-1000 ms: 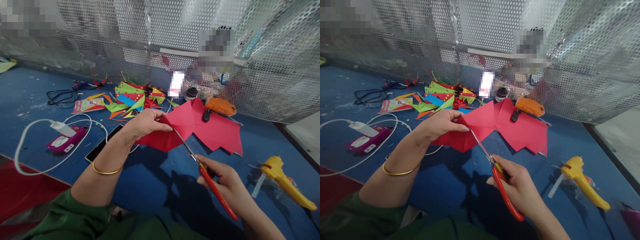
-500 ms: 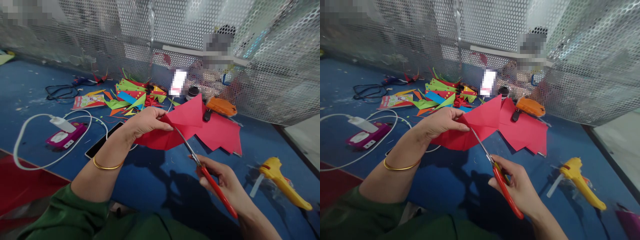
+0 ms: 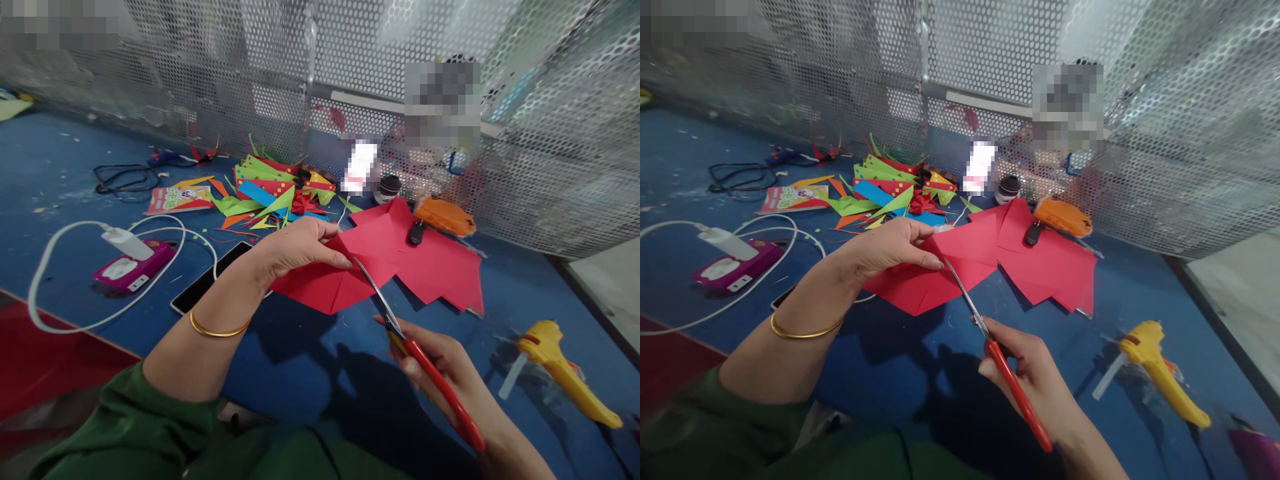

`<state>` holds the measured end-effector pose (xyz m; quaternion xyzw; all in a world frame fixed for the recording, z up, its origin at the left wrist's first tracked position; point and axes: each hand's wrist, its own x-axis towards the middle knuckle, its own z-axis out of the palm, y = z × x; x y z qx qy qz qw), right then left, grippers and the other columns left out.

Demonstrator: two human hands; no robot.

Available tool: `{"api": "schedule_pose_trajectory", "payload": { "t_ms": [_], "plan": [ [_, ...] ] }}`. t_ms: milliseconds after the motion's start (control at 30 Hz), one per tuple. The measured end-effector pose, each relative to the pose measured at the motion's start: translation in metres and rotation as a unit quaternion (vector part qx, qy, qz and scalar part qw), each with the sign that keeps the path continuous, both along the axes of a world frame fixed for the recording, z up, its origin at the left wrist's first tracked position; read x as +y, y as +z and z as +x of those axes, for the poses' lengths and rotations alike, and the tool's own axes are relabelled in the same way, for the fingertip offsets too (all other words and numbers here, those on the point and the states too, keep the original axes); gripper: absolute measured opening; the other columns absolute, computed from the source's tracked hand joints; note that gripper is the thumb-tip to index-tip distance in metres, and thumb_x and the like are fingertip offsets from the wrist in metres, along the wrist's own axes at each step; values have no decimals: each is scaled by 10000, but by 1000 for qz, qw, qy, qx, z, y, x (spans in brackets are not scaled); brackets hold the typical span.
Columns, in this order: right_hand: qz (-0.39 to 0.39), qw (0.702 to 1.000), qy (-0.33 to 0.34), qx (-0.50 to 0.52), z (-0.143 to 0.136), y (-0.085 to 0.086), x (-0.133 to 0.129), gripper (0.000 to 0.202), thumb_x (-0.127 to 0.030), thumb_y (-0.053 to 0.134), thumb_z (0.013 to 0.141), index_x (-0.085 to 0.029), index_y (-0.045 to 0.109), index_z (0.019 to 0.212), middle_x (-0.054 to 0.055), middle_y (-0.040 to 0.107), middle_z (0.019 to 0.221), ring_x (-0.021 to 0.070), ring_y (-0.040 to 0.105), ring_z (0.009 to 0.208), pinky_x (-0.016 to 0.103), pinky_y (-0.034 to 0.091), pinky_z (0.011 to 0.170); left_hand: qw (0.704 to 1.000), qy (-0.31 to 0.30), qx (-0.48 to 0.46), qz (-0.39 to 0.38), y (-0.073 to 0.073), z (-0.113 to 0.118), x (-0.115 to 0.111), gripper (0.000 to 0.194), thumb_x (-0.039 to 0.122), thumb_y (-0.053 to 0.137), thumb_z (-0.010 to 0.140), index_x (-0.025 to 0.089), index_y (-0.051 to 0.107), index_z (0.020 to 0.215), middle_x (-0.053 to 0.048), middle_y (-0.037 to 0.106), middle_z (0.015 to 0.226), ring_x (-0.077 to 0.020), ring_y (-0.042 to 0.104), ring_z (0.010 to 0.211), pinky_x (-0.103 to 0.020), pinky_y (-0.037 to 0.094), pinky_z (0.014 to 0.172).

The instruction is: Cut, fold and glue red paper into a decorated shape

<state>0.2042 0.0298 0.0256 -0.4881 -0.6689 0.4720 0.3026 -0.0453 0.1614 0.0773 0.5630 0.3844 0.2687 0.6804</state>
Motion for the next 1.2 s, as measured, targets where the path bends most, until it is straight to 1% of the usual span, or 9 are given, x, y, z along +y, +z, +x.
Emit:
{"api": "schedule_pose_trajectory", "payload": {
  "t_ms": [100, 233, 367, 567, 733, 867, 1067, 1133, 1200],
  "plan": [
    [-10, 1000, 2, -7, 1, -2, -2, 618, -597, 567, 902, -152, 633, 1327, -9, 465, 709, 82, 348, 536, 200, 296, 428, 1000, 2, -6, -6, 0, 1, 0, 295, 117, 793, 658, 191, 762, 942, -35, 784, 922, -195, 745, 831, -294, 579, 760],
    [-5, 1000, -5, -13, 0, -2, -3, 638, -626, 552, 898, -148, 643, 1310, -10, 470, 694, 83, 352, 529, 202, 307, 423, 1000, 13, 1, -4, 0, 1, 0, 279, 106, 793, 645, 182, 757, 911, -40, 780, 909, -206, 745, 845, -296, 578, 757],
    [-7, 1000, -4, -20, 1, -2, -3, 632, -605, 562, 903, -147, 632, 1333, -3, 487, 704, 82, 362, 533, 202, 306, 425, 1000, 15, 3, -15, 1, 2, 1, 292, 103, 800, 621, 182, 755, 899, -36, 778, 888, -218, 746, 833, -301, 584, 740],
    [-14, 1000, 8, -9, 2, -5, -3, 628, -573, 574, 912, -156, 603, 1381, -9, 490, 697, 69, 342, 507, 199, 272, 406, 999, 22, 1, -25, 0, 1, 2, 299, 112, 813, 600, 187, 747, 882, -36, 779, 947, -214, 750, 802, -306, 593, 728],
    [-32, 999, -24, -10, 0, -4, -3, 638, -587, 595, 894, -155, 621, 1363, -15, 479, 686, 67, 325, 500, 205, 253, 408, 999, 10, -24, -36, -3, 1, 3, 335, 121, 825, 609, 186, 753, 930, -51, 781, 938, -211, 748, 803, -313, 600, 736],
    [-28, 999, -11, -15, -1, -3, -3, 637, -596, 596, 889, -156, 627, 1349, -30, 440, 661, 69, 310, 498, 208, 241, 406, 997, 10, -47, -53, -4, 1, 4, 360, 111, 827, 624, 178, 756, 970, -51, 781, 895, -202, 748, 810, -305, 603, 752],
    [-17, 998, -43, -30, -4, 0, -6, 637, -616, 590, 884, -148, 653, 1310, -23, 439, 677, 79, 331, 531, 214, 284, 446, 998, 22, -40, -48, -4, 2, 3, 345, 102, 820, 612, 182, 762, 943, -38, 781, 883, -201, 744, 795, -310, 601, 741],
    [-9, 999, -37, -37, -3, -2, -5, 627, -603, 582, 894, -144, 647, 1316, -23, 435, 669, 80, 323, 526, 211, 265, 429, 998, 27, -41, -49, -4, 2, 3, 333, 96, 815, 608, 180, 762, 925, -38, 780, 883, -198, 741, 784, -308, 597, 735],
    [6, 999, -21, -41, -1, -4, -4, 606, -582, 575, 906, -140, 646, 1315, -26, 422, 663, 82, 329, 529, 214, 281, 440, 998, 28, -41, -49, -4, 3, 2, 319, 87, 806, 613, 176, 760, 916, -42, 781, 886, -190, 739, 778, -302, 591, 732]
  ]
}}
